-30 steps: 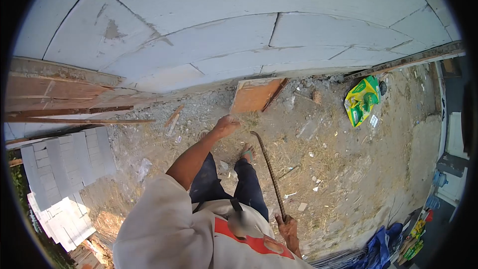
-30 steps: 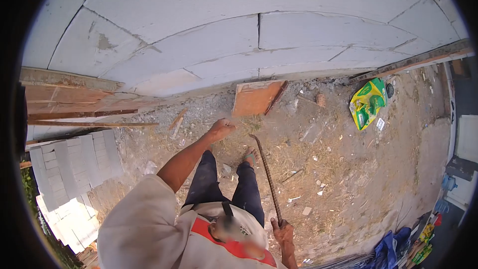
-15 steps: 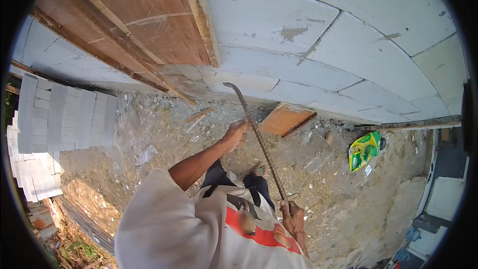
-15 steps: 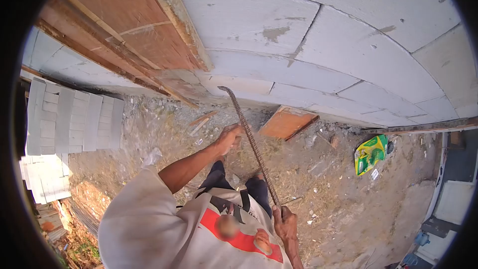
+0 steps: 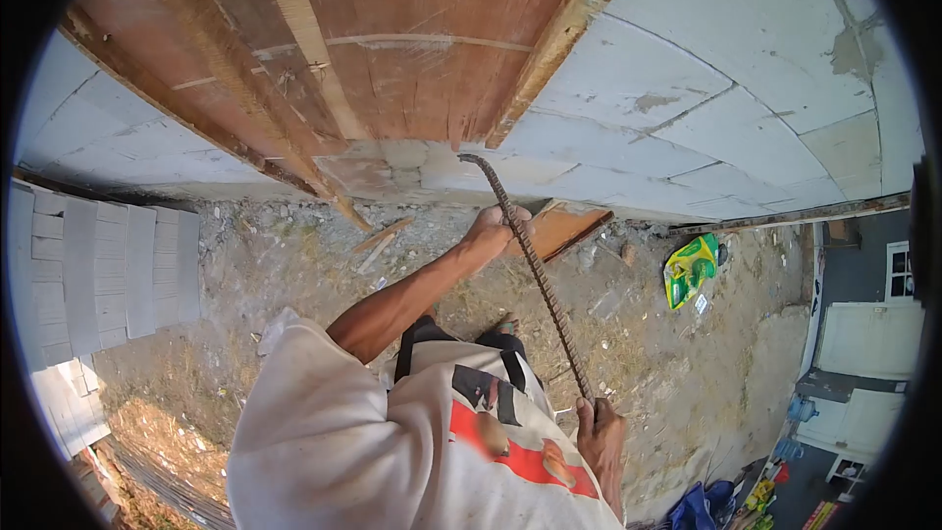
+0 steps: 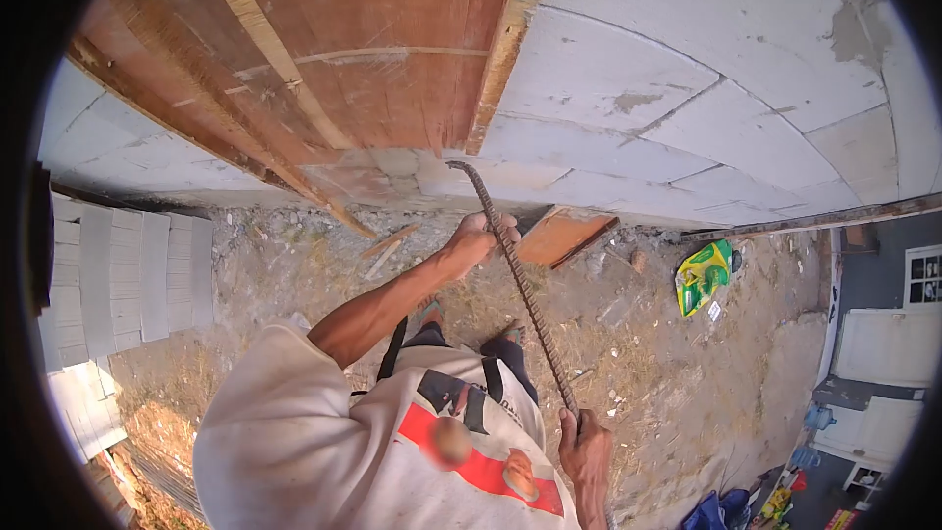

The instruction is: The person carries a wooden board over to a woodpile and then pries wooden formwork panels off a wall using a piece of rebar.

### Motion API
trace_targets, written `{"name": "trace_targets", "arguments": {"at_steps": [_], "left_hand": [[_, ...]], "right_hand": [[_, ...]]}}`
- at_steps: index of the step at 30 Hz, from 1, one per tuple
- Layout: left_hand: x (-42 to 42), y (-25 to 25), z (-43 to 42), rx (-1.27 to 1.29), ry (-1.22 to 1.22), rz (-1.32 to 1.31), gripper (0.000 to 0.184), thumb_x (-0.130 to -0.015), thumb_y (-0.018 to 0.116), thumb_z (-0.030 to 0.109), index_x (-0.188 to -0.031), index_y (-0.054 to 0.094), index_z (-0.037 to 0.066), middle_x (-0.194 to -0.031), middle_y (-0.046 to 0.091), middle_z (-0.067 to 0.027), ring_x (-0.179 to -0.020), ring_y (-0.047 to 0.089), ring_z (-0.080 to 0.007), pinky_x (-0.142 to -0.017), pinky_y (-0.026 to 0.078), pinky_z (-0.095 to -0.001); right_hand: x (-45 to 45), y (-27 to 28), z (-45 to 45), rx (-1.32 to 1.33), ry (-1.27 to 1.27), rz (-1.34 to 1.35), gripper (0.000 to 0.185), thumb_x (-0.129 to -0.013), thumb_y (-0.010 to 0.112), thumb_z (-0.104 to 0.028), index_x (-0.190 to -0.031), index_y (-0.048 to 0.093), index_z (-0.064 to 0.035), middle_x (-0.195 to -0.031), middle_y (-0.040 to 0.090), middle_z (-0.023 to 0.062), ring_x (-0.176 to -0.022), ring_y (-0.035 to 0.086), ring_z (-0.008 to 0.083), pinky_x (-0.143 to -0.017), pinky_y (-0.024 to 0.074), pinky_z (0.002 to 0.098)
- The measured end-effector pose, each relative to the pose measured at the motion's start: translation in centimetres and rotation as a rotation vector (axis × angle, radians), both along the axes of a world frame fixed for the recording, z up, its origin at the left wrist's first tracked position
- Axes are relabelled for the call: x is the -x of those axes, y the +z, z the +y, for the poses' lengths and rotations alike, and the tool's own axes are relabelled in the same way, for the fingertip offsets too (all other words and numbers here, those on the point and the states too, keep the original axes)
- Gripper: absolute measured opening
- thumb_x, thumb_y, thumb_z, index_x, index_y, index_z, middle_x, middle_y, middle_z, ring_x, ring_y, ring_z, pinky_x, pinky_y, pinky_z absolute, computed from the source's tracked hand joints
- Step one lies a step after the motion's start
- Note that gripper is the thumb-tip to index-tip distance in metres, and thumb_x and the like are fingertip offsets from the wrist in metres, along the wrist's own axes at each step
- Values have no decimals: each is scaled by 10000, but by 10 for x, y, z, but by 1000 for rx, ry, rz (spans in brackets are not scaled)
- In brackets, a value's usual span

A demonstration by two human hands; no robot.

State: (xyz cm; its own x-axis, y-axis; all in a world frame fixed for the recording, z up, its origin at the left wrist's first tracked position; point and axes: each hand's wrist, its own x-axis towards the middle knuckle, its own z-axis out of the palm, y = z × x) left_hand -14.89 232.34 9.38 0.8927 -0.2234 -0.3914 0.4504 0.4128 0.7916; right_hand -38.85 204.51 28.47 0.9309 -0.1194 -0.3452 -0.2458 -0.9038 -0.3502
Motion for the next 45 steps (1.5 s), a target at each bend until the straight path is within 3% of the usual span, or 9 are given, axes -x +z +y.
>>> {"name": "trace_targets", "arguments": {"at_steps": [10,15,22,29,31,35,38,41,45], "left_hand": [[-18,9,5,44,-3,18,391,-862,511,-28,-1250,555,-9,-1040,717,-73,-622,482,-72,-489,342,-270],[-24,20,-2,159,16,14,400,-824,475,-60,-1211,548,8,-1034,721,-79,-579,437,-67,-467,312,-269],[-33,9,-7,169,135,86,377,-840,476,-50,-1196,560,42,-1038,722,-78,-551,411,-57,-458,304,-259],[-52,8,-17,194,223,87,302,-902,527,-34,-1189,580,44,-1029,710,-59,-516,364,-41,-434,266,-244],[-48,-8,-4,287,115,67,279,-931,530,-12,-1196,594,47,-1027,692,-45,-516,349,-33,-429,264,-244],[-37,-50,30,267,535,493,283,-1026,526,273,-1204,610,68,-1043,686,-37,-484,325,-49,-430,280,-248],[-53,-62,61,184,631,487,358,-1067,455,374,-1211,601,81,-1120,705,-57,-459,279,-64,-411,268,-240],[-71,-72,76,311,539,386,344,-1073,457,380,-1177,612,91,-1065,729,-60,-439,263,-69,-398,250,-233],[-83,-83,83,452,492,341,319,-1063,513,380,-1102,630,85,-996,745,-57,-419,252,-63,-379,231,-229]], "right_hand": [[-33,54,22,299,119,-76,296,-989,682,-330,-926,649,-42,-647,649,227,-598,649,464,-534,482,531],[-66,87,16,375,181,-97,297,-973,698,-324,-919,643,-37,-662,661,222,-605,662,447,-545,487,517],[-114,89,-11,356,290,-44,285,-937,750,-267,-872,643,-11,-615,617,227,-571,637,445,-541,480,489],[-215,142,-24,430,530,-305,303,-858,823,-271,-979,623,-78,-784,704,151,-645,695,390,-549,520,468],[-232,152,-29,476,615,-335,303,-859,824,-281,-980,625,-87,-763,688,136,-627,689,375,-535,515,463],[-272,162,-40,624,861,-574,333,-853,831,-338,-954,620,-101,-680,601,83,-530,640,315,-461,479,425],[-306,175,-36,641,968,-670,349,-843,837,-339,-896,595,-93,-674,598,76,-519,634,301,-451,471,415],[-368,175,-53,581,1057,-727,388,-836,836,-351,-808,566,-74,-661,598,87,-538,641,303,-458,468,406],[-446,140,-73,485,967,-806,377,-809,860,-329,-877,601,-64,-754,656,116,-635,656,365,-575,500,459]]}}
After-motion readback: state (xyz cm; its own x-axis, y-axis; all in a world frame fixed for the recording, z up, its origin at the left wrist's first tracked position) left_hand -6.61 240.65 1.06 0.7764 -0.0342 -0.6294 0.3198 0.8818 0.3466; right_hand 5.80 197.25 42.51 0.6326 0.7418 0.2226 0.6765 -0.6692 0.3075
